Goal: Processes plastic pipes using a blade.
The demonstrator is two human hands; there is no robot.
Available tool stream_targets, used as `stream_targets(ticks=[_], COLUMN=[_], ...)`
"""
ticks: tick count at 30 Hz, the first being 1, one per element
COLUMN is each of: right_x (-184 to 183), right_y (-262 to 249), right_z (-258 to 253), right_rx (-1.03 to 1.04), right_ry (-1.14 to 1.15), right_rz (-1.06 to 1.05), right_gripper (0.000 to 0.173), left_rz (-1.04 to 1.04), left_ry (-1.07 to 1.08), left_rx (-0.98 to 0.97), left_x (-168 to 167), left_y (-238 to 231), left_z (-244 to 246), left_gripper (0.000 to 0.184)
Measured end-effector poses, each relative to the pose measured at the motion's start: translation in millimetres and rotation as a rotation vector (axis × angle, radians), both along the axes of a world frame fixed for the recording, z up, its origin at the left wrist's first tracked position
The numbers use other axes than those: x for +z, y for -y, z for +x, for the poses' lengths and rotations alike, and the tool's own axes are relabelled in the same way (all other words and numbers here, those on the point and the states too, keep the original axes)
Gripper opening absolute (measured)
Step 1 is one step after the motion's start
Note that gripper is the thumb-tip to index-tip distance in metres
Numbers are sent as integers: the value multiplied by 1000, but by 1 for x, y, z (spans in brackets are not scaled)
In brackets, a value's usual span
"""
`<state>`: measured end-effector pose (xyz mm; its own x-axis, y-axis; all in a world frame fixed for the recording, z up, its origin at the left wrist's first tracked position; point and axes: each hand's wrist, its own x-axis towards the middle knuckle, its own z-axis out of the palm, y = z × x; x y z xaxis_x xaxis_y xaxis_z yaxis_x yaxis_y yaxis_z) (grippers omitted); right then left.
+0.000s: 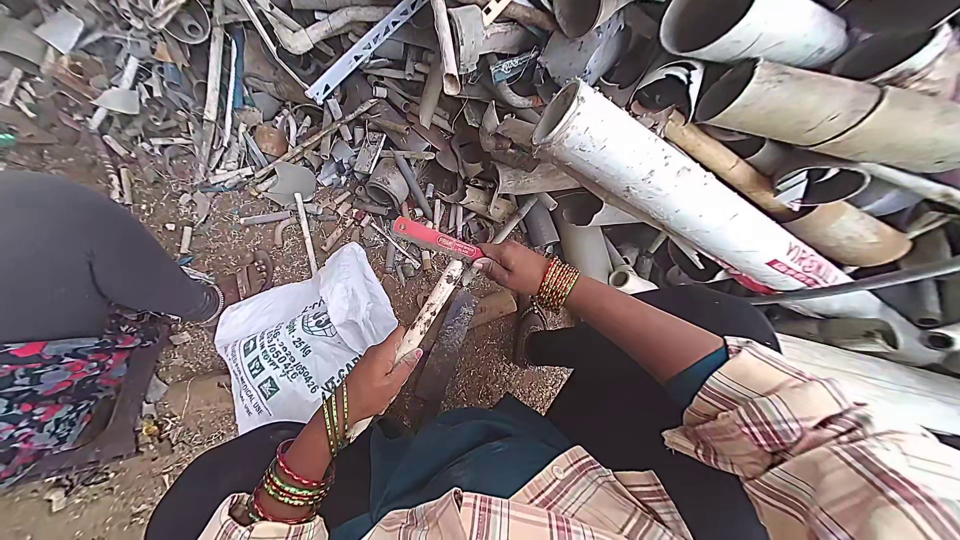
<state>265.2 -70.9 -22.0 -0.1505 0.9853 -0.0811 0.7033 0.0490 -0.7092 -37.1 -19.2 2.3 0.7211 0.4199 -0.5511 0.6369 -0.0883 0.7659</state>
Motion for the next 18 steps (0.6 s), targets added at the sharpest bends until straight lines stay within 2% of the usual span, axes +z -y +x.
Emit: stream_targets(ticks=[7, 11, 13, 16, 18], right_x=[3, 4, 5, 20, 25], right_y=[-2, -5, -3, 6, 6], right_z=[-11, -13, -22, -61, -72], right_rx=[-164, -188, -107, 146, 152], right_ry=[-139, -163, -140, -125, -114], right_rz=[-54, -66, -85, -255, -198], right_gripper=[29, 28, 29, 38, 39], left_rz=[-73, -113, -110, -26, -27], left_ry=[76, 91, 85, 150, 220], left_rx=[126, 177, 187, 201, 268], left_x=[-2, -4, -4, -5, -3], left_y=[9, 11, 11, 5, 1], left_z=[7, 12, 15, 22, 23], left_gripper=[31, 29, 29, 35, 28])
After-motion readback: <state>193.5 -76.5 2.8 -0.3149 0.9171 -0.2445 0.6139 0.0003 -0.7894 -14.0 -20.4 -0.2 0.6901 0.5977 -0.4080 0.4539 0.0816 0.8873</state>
